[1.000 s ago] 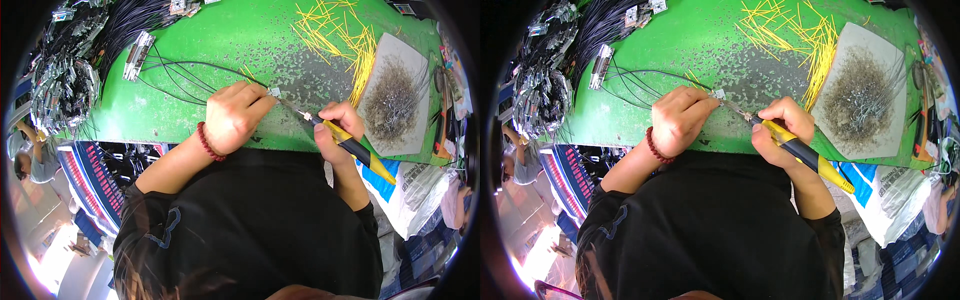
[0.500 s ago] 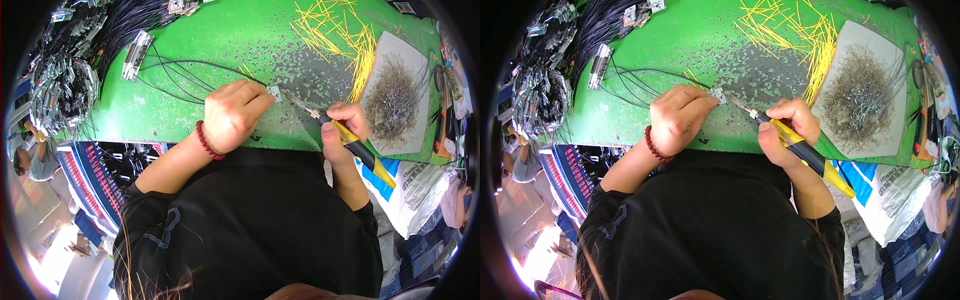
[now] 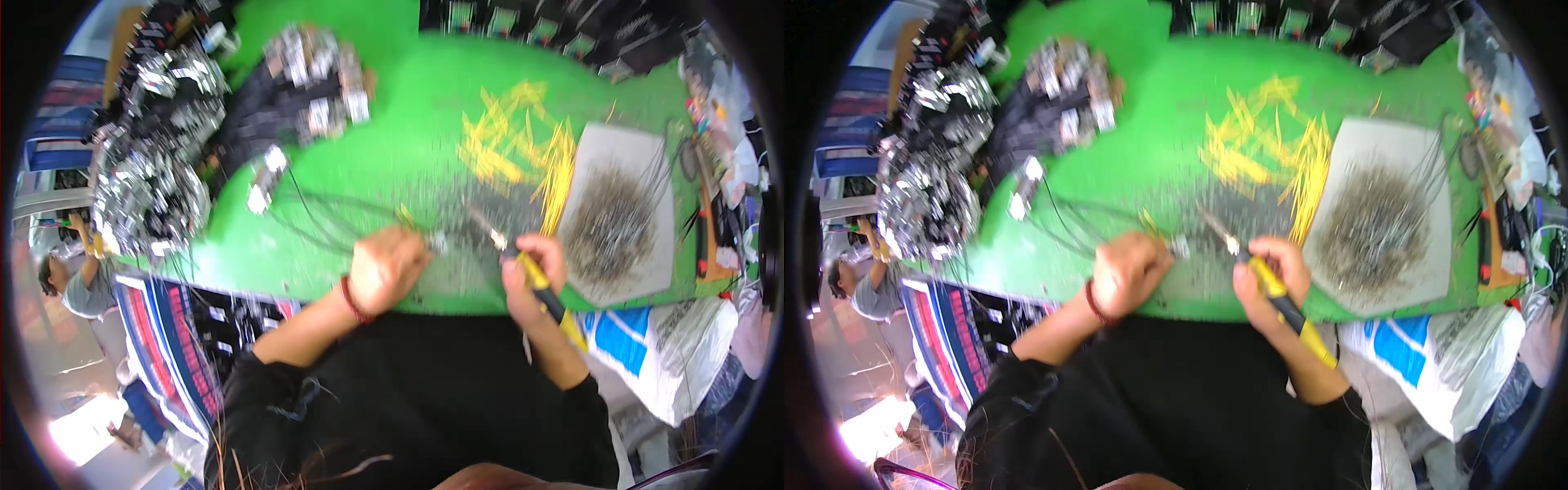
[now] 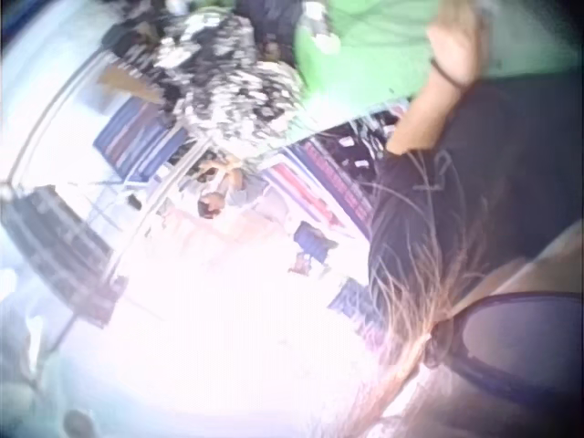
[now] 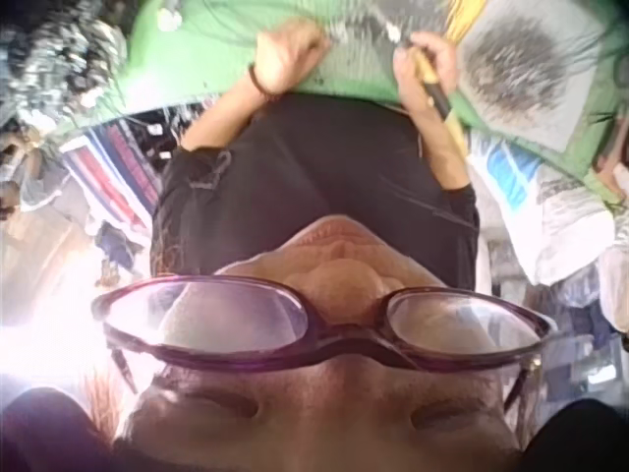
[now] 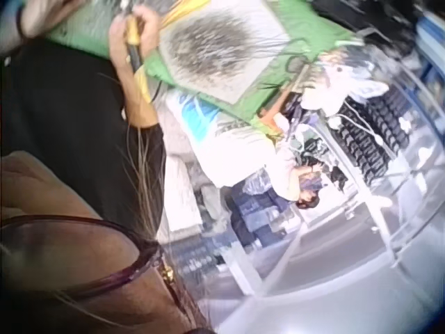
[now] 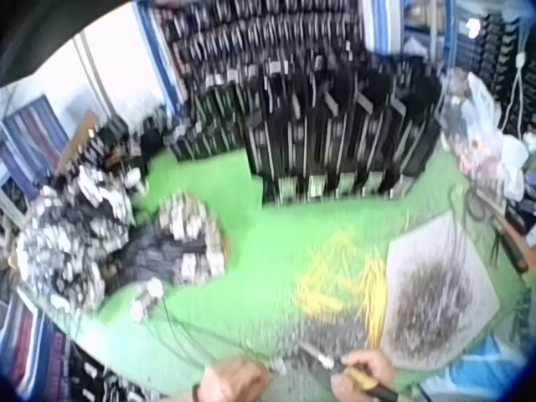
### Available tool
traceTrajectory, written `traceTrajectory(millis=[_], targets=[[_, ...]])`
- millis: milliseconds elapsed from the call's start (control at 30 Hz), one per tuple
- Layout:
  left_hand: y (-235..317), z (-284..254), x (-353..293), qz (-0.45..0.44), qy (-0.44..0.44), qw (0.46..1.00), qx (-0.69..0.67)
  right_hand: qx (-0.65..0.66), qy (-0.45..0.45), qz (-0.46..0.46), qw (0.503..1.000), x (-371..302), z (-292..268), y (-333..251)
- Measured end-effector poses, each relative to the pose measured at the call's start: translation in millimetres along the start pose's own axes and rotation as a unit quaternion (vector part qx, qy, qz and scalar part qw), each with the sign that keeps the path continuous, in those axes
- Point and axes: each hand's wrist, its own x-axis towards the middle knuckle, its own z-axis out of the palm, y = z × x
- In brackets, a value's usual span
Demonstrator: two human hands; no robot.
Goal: The person solders wires onto circuit boards using a soldering iron on a workbench.
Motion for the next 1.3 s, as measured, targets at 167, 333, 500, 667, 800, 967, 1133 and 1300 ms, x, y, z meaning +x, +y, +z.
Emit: traceTrajectory(millis=[167,333,500,667,800,967,1133,1300], targets=[[15.8,-17.3,17.0,0.012,-0.013,0.998,-0.065,-0.014,-0.004,-0.040,0.999,11.4,-7.5,-19.7],[31.0,-89.0,71.1,-0.103,0.026,0.948,-0.301,-0.019,0.056,-0.073,0.996,8.9,-15.5,5.7],[125.6,-118.6,131.0,0.108,-0.215,0.687,-0.685,-0.064,-0.008,-0.139,0.988,10.5,-15.4,6.3],[135.0,-125.2,160.3,0.197,-0.286,0.679,-0.646,-0.071,0.010,-0.125,0.990,11.7,-13.5,11.3],[124.2,-115.3,176.0,0.117,-0.142,0.767,-0.615,-0.029,0.058,-0.130,0.989,10.5,-9.1,9.3],[-28.6,-105.4,265.4,-0.046,0.338,0.913,-0.222,-0.073,-0.024,-0.182,0.980,19.1,-12.7,-0.3],[-102.8,-71.9,296.5,-0.117,0.172,0.961,-0.180,-0.024,-0.020,-0.148,0.988,15.8,-10.0,13.1],[-123.8,-82.5,316.1,-0.063,0.367,0.833,-0.409,0.013,-0.019,-0.114,0.993,16.2,-8.8,9.1]])
